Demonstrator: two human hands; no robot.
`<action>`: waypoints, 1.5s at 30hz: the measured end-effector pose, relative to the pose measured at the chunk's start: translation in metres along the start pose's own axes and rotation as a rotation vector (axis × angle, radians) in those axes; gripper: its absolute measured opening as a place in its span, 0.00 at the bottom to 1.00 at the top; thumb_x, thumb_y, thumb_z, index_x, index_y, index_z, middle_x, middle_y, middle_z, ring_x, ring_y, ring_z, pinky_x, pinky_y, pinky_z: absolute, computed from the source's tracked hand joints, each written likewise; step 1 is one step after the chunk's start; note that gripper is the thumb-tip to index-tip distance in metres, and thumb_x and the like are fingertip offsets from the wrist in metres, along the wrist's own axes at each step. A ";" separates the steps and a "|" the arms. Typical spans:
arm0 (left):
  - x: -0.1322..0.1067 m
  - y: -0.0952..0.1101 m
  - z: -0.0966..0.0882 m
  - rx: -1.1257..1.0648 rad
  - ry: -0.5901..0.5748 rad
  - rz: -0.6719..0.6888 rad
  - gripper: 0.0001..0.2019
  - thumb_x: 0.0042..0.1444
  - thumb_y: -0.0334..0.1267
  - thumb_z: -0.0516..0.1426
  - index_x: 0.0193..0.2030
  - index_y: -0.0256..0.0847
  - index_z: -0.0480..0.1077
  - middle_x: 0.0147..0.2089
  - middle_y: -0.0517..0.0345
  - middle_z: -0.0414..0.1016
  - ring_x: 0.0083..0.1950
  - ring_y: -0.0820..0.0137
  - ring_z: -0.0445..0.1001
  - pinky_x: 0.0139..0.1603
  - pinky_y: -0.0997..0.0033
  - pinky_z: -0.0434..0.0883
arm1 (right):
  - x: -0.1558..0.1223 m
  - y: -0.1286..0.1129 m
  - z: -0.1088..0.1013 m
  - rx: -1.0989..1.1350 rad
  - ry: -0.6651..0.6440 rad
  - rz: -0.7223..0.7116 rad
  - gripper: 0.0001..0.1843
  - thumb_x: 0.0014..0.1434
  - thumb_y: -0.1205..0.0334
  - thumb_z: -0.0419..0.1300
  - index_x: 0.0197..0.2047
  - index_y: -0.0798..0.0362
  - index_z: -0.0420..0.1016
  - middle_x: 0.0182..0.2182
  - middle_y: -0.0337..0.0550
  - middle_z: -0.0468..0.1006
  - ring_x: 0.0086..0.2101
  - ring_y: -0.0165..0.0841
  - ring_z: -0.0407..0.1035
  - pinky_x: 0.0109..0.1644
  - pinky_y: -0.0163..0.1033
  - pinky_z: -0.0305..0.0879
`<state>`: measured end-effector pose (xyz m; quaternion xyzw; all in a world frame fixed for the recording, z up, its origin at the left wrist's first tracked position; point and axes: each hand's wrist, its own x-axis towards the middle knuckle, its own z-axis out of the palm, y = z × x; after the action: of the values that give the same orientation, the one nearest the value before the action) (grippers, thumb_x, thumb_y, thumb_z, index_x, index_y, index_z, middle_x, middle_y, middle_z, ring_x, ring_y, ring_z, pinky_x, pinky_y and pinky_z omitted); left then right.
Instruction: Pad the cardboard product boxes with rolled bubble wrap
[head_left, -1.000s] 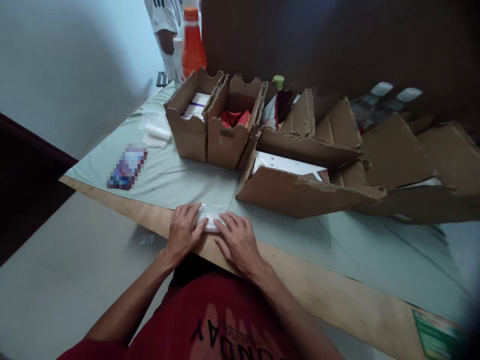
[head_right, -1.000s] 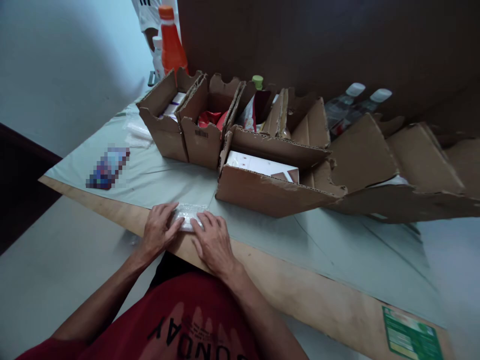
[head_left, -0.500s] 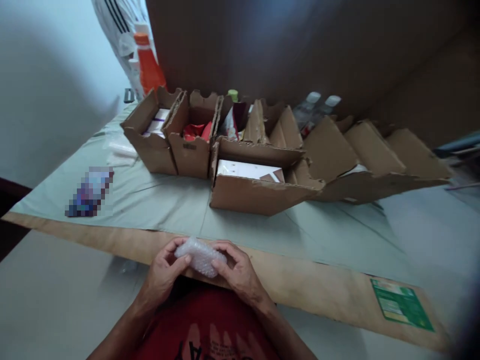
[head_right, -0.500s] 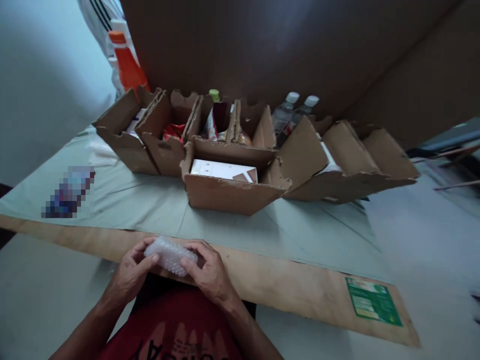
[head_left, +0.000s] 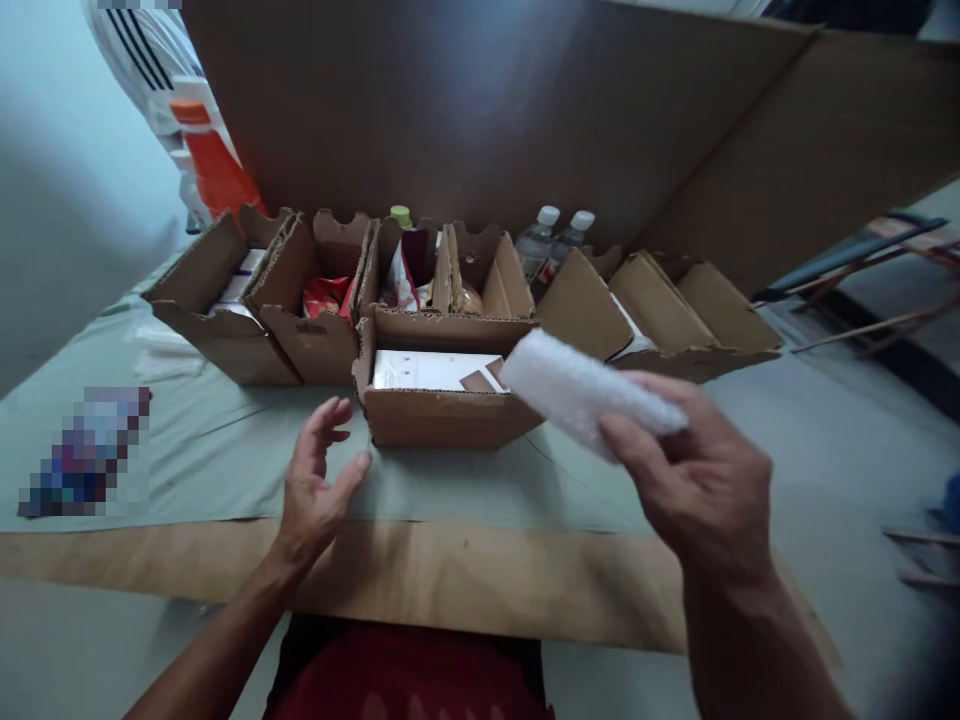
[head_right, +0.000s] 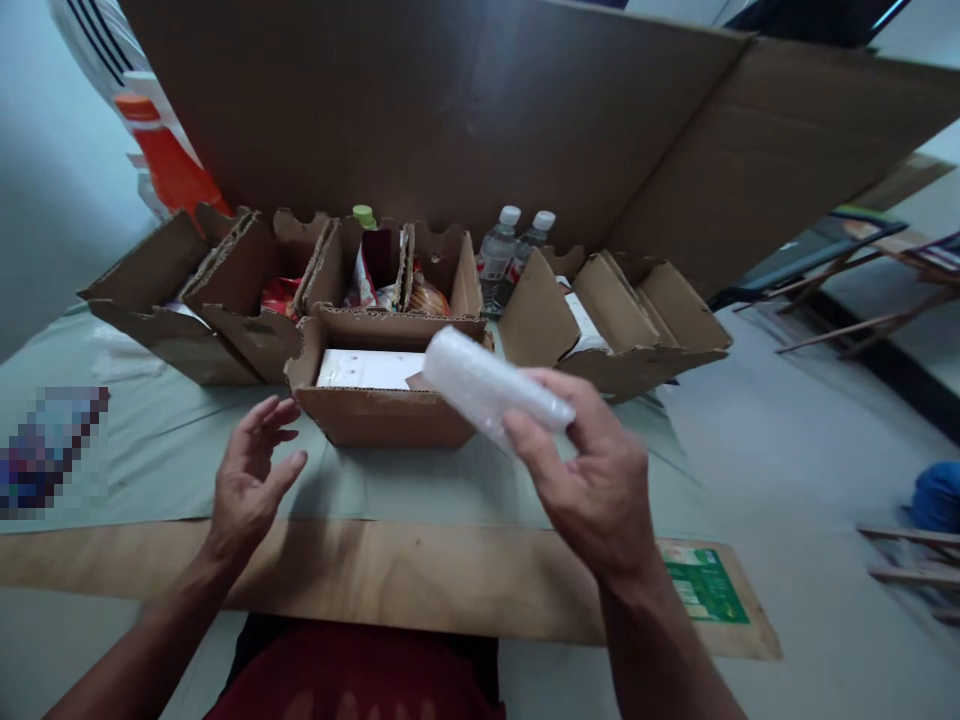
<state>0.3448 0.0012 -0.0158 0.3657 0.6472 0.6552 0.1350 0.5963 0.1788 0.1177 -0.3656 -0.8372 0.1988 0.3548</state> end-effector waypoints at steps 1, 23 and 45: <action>0.005 -0.007 0.007 0.050 0.010 0.024 0.33 0.60 0.42 0.64 0.70 0.48 0.60 0.68 0.45 0.68 0.66 0.57 0.70 0.63 0.55 0.69 | 0.015 0.000 -0.005 -0.145 0.008 -0.043 0.16 0.67 0.49 0.58 0.51 0.48 0.77 0.41 0.46 0.82 0.37 0.38 0.74 0.40 0.42 0.69; -0.010 -0.041 0.034 0.256 -0.005 0.140 0.29 0.64 0.36 0.58 0.72 0.48 0.59 0.64 0.44 0.71 0.63 0.57 0.74 0.60 0.52 0.76 | 0.140 -0.020 0.038 -0.915 -0.889 -0.051 0.08 0.59 0.59 0.62 0.34 0.52 0.80 0.30 0.46 0.82 0.28 0.35 0.73 0.29 0.37 0.53; -0.016 -0.052 0.032 0.234 0.043 -0.019 0.27 0.62 0.42 0.61 0.68 0.45 0.65 0.60 0.46 0.75 0.55 0.59 0.77 0.58 0.55 0.76 | 0.103 -0.020 0.027 -0.874 -0.693 -0.041 0.16 0.67 0.56 0.55 0.36 0.51 0.84 0.31 0.47 0.84 0.31 0.39 0.76 0.32 0.39 0.58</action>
<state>0.3617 0.0207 -0.0730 0.3585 0.7253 0.5817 0.0837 0.5172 0.2417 0.1572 -0.3757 -0.9164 -0.0651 -0.1219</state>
